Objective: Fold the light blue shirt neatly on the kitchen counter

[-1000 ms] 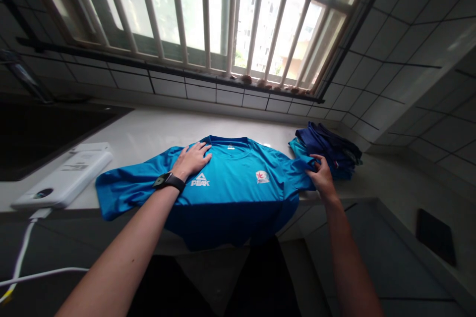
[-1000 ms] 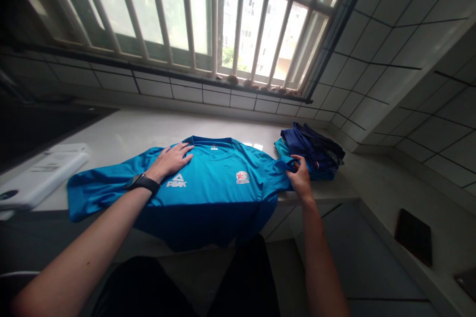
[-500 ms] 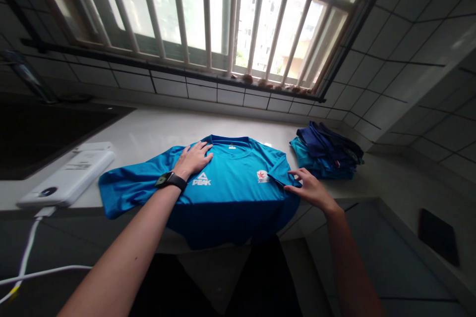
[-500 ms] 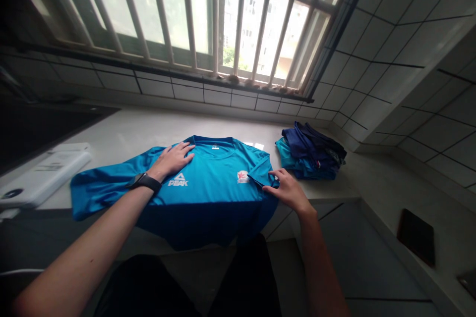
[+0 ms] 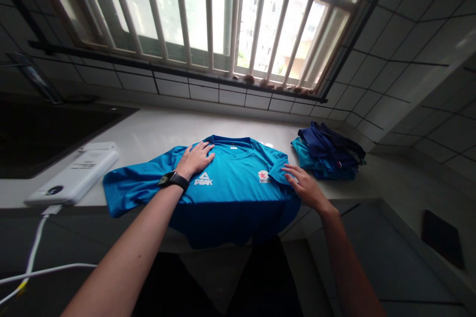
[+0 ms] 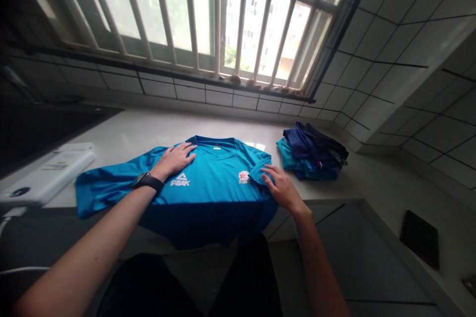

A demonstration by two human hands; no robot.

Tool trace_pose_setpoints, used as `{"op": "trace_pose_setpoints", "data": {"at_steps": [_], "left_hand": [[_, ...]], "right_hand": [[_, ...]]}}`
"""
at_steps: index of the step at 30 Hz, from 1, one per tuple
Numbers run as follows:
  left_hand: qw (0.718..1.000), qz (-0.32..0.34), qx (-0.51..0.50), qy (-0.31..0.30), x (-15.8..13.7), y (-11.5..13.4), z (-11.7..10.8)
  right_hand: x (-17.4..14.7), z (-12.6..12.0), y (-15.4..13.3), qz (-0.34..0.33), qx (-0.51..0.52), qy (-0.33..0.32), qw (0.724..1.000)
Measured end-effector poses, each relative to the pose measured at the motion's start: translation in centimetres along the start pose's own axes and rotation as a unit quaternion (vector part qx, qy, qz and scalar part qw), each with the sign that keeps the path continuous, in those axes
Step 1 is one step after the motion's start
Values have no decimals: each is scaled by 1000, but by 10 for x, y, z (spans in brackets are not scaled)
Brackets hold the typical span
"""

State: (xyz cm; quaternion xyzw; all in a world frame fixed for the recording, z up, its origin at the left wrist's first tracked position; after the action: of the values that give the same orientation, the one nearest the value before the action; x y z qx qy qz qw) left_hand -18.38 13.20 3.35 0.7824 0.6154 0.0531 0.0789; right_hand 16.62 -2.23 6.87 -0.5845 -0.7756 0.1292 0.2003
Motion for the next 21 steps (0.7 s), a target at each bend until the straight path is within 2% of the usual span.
{"op": "trace_pose_setpoints", "data": {"at_steps": [3, 6, 10, 17, 19, 21], "left_hand": [[1000, -2, -1, 1, 1, -1, 2], [1000, -1, -3, -5, 2, -4, 5], [1000, 9, -2, 4, 3, -8, 8], [1000, 7, -11, 20, 0, -4, 6], [1000, 12, -17, 20, -3, -1, 3], [1000, 13, -20, 16, -6, 2, 0]], "right_hand": [[7, 24, 4, 18, -37, -95, 995], [14, 41, 11, 64, -81, -145, 984], [31, 41, 20, 136, -124, -149, 971], [67, 29, 38, 237, -113, -157, 952], [73, 26, 38, 237, -110, -159, 952], [77, 24, 32, 203, -111, -132, 964]]}}
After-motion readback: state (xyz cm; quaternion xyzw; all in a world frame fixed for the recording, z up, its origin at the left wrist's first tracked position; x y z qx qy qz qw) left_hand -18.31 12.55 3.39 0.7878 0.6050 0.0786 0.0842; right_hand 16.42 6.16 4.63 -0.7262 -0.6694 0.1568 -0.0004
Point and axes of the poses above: each hand's wrist, its own x-axis towards the middle knuckle, its own z-axis out of the palm, y = z × x, the point moved 5 cm from there along x, towards the middle knuckle, and after that the axes turned 7 degrees about -y, right-handed, at the moved point
